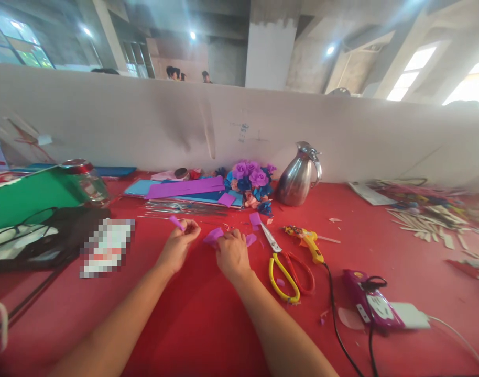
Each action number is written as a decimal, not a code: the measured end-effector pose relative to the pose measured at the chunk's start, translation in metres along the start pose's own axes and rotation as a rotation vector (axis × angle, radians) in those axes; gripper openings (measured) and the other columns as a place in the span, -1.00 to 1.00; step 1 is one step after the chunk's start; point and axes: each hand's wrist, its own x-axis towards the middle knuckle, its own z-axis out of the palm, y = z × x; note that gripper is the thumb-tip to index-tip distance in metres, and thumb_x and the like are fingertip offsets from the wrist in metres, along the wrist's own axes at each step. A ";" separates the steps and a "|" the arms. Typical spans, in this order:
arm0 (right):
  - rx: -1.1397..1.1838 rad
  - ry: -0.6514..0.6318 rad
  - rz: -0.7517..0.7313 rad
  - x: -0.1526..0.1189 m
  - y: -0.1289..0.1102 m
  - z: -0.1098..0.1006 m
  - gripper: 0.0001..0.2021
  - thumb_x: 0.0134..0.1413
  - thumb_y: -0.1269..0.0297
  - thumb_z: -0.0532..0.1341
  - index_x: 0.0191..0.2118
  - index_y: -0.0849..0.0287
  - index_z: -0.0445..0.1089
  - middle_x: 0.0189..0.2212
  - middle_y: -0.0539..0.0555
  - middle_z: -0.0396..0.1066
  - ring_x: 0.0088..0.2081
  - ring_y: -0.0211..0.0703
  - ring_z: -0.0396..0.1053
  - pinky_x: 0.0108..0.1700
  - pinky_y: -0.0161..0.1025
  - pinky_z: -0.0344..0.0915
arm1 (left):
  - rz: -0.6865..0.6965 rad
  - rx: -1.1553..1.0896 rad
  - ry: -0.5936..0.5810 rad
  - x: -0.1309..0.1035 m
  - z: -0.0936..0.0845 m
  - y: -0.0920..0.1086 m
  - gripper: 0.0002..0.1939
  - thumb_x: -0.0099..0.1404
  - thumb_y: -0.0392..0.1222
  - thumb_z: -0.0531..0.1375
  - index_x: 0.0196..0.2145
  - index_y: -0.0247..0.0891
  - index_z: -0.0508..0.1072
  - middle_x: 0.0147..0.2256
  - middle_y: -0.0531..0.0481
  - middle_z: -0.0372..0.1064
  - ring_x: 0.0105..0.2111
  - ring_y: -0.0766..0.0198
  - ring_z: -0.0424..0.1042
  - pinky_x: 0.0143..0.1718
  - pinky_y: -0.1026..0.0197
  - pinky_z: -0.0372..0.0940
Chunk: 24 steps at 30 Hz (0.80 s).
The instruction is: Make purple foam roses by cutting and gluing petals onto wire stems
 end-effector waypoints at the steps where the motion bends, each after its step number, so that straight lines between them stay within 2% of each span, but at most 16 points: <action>1: -0.004 0.001 0.014 0.000 0.000 0.000 -0.80 0.03 0.42 0.14 -0.29 0.12 0.50 -0.30 0.12 0.49 -0.13 0.00 0.27 -0.08 -0.14 0.17 | -0.003 0.032 -0.017 0.000 0.000 0.000 -0.80 -0.10 -0.18 0.27 -0.48 -0.24 0.34 -0.50 0.12 0.23 -0.48 0.36 0.21 -0.37 0.29 0.12; 5: -0.008 0.015 0.009 0.002 0.000 0.003 -0.79 0.02 0.39 0.16 -0.22 0.10 0.49 -0.26 0.11 0.48 -0.13 0.00 0.27 -0.08 -0.14 0.16 | -0.022 0.152 -0.071 0.000 -0.001 -0.001 -0.83 -0.14 -0.19 0.27 -0.53 -0.25 0.38 -0.53 0.10 0.28 -0.46 0.32 0.24 -0.33 0.25 0.15; 9: 0.058 0.060 0.001 0.004 0.004 0.009 -0.84 0.01 0.44 0.15 -0.35 0.14 0.49 -0.33 0.11 0.48 -0.17 -0.04 0.30 -0.10 -0.17 0.18 | -0.056 0.238 -0.028 -0.001 -0.003 -0.002 -0.87 -0.12 -0.18 0.27 -0.57 -0.24 0.41 -0.59 0.10 0.30 -0.51 0.32 0.24 -0.40 0.26 0.13; 13: 0.262 0.201 0.069 0.003 0.012 0.010 -0.84 0.05 0.42 0.13 -0.35 0.16 0.47 -0.37 0.08 0.47 -0.28 -0.13 0.34 -0.17 -0.23 0.23 | -0.113 0.187 0.007 -0.002 -0.004 -0.004 -0.73 -0.09 0.01 0.31 -0.58 -0.24 0.41 -0.74 0.19 0.08 -0.68 0.42 0.03 -0.59 0.30 -0.07; 17: 0.383 0.261 0.083 0.001 0.013 0.005 -0.85 0.07 0.37 0.13 -0.37 0.13 0.46 -0.41 0.06 0.46 -0.35 -0.14 0.35 -0.24 -0.24 0.26 | -0.259 0.090 -0.082 -0.004 -0.001 -0.004 -0.58 -0.10 0.17 0.31 -0.53 -0.29 0.48 -0.79 0.24 -0.07 -0.74 0.48 -0.16 -0.63 0.28 -0.25; 20: 0.394 0.260 0.040 -0.001 0.009 0.003 -0.84 0.05 0.39 0.14 -0.38 0.11 0.47 -0.41 0.06 0.46 -0.34 -0.13 0.35 -0.23 -0.23 0.26 | -0.313 0.060 -0.134 -0.006 0.003 -0.002 -0.60 -0.17 0.10 0.36 -0.52 -0.32 0.51 -0.78 0.22 -0.02 -0.74 0.49 -0.14 -0.63 0.29 -0.27; 24: 0.399 0.239 -0.004 -0.004 0.005 0.003 -0.84 0.03 0.40 0.13 -0.37 0.12 0.48 -0.39 0.08 0.47 -0.31 -0.12 0.36 -0.20 -0.22 0.26 | -0.296 0.045 -0.155 -0.006 0.003 -0.003 -0.71 -0.18 -0.05 0.36 -0.53 -0.33 0.50 -0.73 0.15 0.15 -0.73 0.51 -0.09 -0.63 0.30 -0.24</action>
